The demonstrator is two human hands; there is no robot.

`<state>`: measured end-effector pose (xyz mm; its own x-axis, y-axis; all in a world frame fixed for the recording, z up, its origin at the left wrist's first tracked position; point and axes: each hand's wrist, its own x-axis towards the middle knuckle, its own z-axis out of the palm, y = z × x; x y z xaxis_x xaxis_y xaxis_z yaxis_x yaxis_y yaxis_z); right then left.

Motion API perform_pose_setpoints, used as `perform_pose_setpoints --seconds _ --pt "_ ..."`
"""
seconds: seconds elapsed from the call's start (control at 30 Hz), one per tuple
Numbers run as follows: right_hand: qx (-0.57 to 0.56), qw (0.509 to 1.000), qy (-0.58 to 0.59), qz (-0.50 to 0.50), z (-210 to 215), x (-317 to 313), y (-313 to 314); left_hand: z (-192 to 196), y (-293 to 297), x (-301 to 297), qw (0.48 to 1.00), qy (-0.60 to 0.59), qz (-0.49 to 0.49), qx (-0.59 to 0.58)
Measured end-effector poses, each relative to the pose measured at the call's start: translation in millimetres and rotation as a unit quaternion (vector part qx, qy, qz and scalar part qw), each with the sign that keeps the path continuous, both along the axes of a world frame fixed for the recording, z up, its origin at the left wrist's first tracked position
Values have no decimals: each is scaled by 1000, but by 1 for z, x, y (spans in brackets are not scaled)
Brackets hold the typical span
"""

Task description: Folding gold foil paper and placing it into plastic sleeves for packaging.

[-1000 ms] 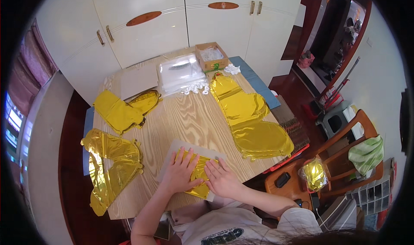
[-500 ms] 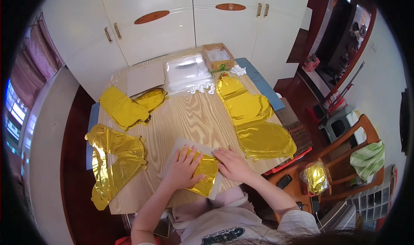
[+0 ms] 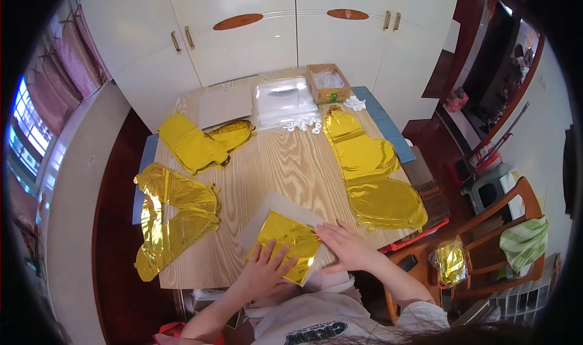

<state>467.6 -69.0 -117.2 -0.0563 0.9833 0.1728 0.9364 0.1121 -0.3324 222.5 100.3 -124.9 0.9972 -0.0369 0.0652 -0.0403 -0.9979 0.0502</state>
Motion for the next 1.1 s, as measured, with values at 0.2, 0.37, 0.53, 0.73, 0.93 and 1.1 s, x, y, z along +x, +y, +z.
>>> perform_pose_setpoints --seconds 0.2,0.37,0.53,0.73,0.93,1.1 --pt "30 999 -36 -3 -13 -8 -23 -9 -7 -6 997 -71 -12 -1" --pt "77 995 -48 -28 -13 -14 -29 -5 -1 0 988 -129 21 -80" --pt "95 994 -52 -22 -15 -10 -38 0 23 -8 987 -43 -46 -145" --pt "103 991 -73 -40 -17 -12 -48 9 37 -20 972 -20 -109 -207" --pt "237 957 -163 18 -12 -10 -59 -89 39 -46 558 -248 207 -764" --pt "291 937 -191 -26 13 3 -82 -21 6 -1 249 -367 266 -856"
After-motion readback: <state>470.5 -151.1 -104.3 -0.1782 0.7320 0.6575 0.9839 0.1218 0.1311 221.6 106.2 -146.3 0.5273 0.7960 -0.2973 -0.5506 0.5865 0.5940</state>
